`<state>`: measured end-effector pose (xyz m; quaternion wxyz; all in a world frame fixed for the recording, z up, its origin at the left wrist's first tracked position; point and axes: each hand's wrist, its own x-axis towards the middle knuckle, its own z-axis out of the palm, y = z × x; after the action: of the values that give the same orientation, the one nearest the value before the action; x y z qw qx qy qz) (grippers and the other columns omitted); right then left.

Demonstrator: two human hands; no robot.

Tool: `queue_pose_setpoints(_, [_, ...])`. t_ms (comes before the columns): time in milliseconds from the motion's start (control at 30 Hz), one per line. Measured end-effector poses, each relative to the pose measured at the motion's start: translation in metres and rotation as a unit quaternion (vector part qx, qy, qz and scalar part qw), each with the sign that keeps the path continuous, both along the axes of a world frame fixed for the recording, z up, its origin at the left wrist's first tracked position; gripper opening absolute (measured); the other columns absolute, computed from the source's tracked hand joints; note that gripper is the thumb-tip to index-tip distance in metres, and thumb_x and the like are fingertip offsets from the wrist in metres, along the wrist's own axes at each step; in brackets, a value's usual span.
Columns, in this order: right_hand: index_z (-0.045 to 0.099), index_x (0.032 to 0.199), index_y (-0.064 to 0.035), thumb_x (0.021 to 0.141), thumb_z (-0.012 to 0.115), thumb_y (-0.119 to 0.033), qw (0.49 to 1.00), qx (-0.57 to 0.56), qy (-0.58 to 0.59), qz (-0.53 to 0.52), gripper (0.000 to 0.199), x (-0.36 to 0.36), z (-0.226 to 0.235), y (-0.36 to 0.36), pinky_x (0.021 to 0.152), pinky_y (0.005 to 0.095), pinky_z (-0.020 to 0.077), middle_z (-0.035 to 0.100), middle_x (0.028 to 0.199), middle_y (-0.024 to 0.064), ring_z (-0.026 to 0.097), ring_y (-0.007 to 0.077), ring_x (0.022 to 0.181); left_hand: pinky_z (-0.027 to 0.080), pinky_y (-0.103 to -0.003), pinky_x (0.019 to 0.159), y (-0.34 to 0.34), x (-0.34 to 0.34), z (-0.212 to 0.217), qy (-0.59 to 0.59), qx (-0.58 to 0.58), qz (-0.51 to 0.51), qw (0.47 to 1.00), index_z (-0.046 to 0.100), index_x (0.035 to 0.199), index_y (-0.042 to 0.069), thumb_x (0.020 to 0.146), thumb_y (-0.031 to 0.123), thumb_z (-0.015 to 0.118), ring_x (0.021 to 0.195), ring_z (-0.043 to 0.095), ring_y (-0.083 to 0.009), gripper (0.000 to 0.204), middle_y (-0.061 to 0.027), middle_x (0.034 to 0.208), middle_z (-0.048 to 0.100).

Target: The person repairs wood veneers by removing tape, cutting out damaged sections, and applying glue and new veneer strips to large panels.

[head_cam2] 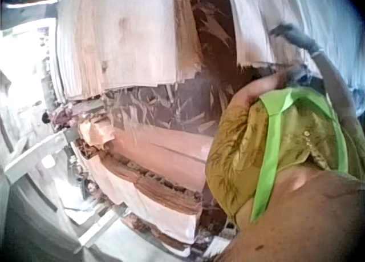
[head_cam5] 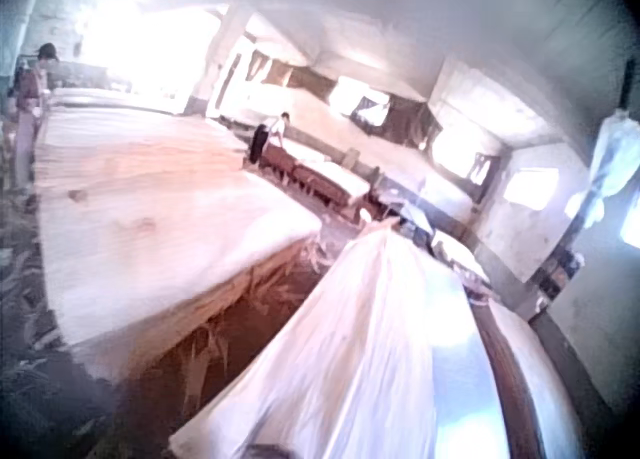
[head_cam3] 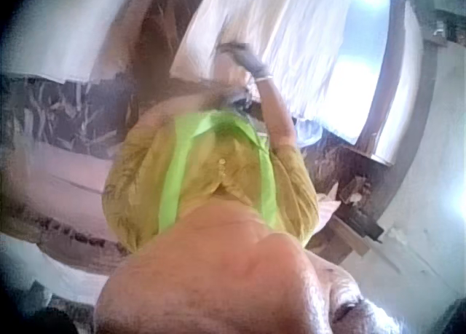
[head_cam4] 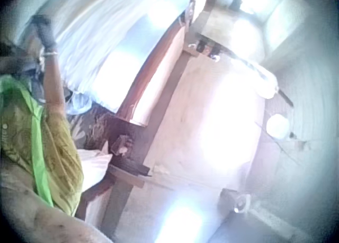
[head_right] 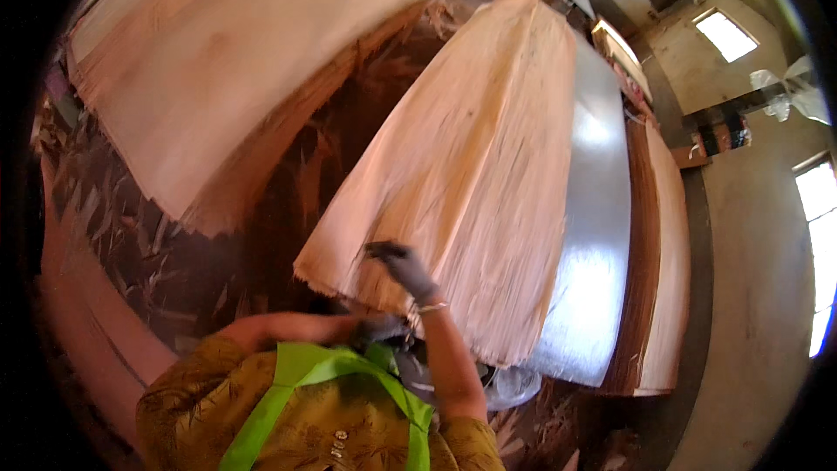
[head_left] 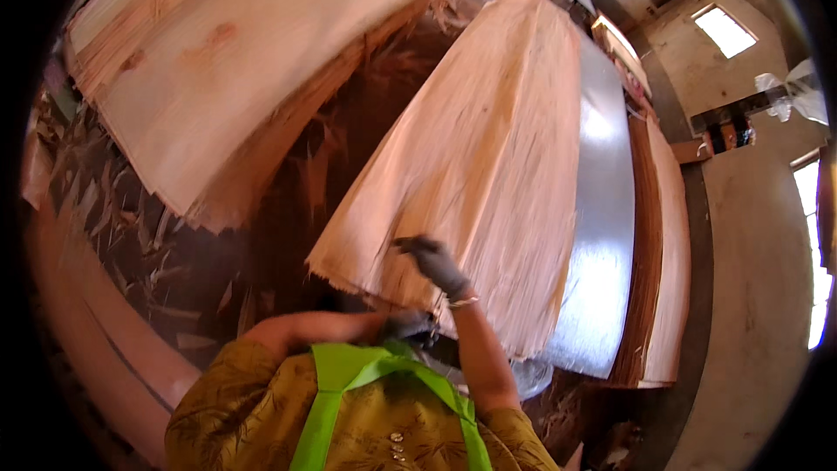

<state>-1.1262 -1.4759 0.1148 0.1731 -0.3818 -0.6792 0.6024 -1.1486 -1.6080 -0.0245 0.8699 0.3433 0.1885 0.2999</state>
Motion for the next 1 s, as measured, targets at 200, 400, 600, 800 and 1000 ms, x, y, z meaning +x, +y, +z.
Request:
queue_pose_setpoints(200, [0.061, 0.1, -0.0007, 0.089, 0.054, -0.022, 0.904, -0.123, -0.114, -0.394, 0.024, 0.134, -0.03, -0.074, 0.046, 0.0245, 0.042, 0.064, 0.077, 0.0078, 0.054, 0.0114, 0.055, 0.048, -0.028, 0.059, -0.007, -0.014, 0.033, 0.121, -0.154, 0.009, 0.981, 0.058, 0.09, 0.004, 0.088, 0.017, 0.052, 0.064, 0.06, -0.0159, 0.015, -0.0083, 0.076, 0.063])
queue_pose_setpoints(400, [0.058, 0.088, 0.0018, 0.087, 0.06, -0.035, 0.931, -0.002, -0.104, -0.349, 0.037, 0.109, -0.044, -0.13, 0.058, 0.0287, 0.0411, 0.057, 0.07, 0.0046, 0.047, 0.0123, 0.063, 0.047, -0.033, 0.063, -0.023, -0.038, 0.102, 0.228, 0.128, -0.017, 0.965, 0.059, 0.097, 0.001, 0.084, 0.011, 0.047, 0.068, 0.057, -0.0203, 0.02, -0.0095, 0.08, 0.064])
queue_pose_setpoints(600, [0.056, 0.079, -0.0026, 0.087, 0.062, -0.034, 0.929, 0.021, -0.069, -0.363, 0.033, 0.103, -0.047, -0.087, 0.053, 0.0295, 0.0359, 0.047, 0.065, -0.0011, 0.039, 0.0116, 0.061, 0.048, -0.03, 0.06, -0.04, -0.025, 0.09, 0.279, 0.163, 0.028, 0.946, 0.057, 0.091, 0.0, 0.087, 0.017, 0.044, 0.066, 0.058, -0.0158, 0.021, -0.0069, 0.077, 0.062])
queue_pose_setpoints(800, [0.058, 0.096, -0.0026, 0.084, 0.065, -0.018, 0.941, -0.082, 0.073, -0.321, 0.02, 0.102, -0.036, -0.042, 0.057, 0.0246, 0.0433, 0.058, 0.085, -0.0003, 0.051, 0.01, 0.069, 0.048, -0.035, 0.073, -0.046, -0.017, 0.105, 0.199, 0.106, 0.034, 0.974, 0.055, 0.103, -0.001, 0.09, 0.018, 0.046, 0.081, 0.059, -0.0202, 0.024, -0.0136, 0.092, 0.063])
queue_pose_setpoints(1000, [0.054, 0.107, -0.0054, 0.085, 0.063, -0.017, 0.947, -0.152, 0.084, -0.27, 0.027, 0.058, 0.054, -0.04, 0.065, 0.0306, 0.0494, 0.054, 0.087, 0.0018, 0.055, 0.0148, 0.078, 0.052, -0.036, 0.071, -0.073, -0.098, 0.057, -0.031, -0.125, 0.188, 0.974, 0.056, 0.106, 0.002, 0.09, 0.017, 0.048, 0.081, 0.062, -0.0215, 0.023, -0.0102, 0.091, 0.063])
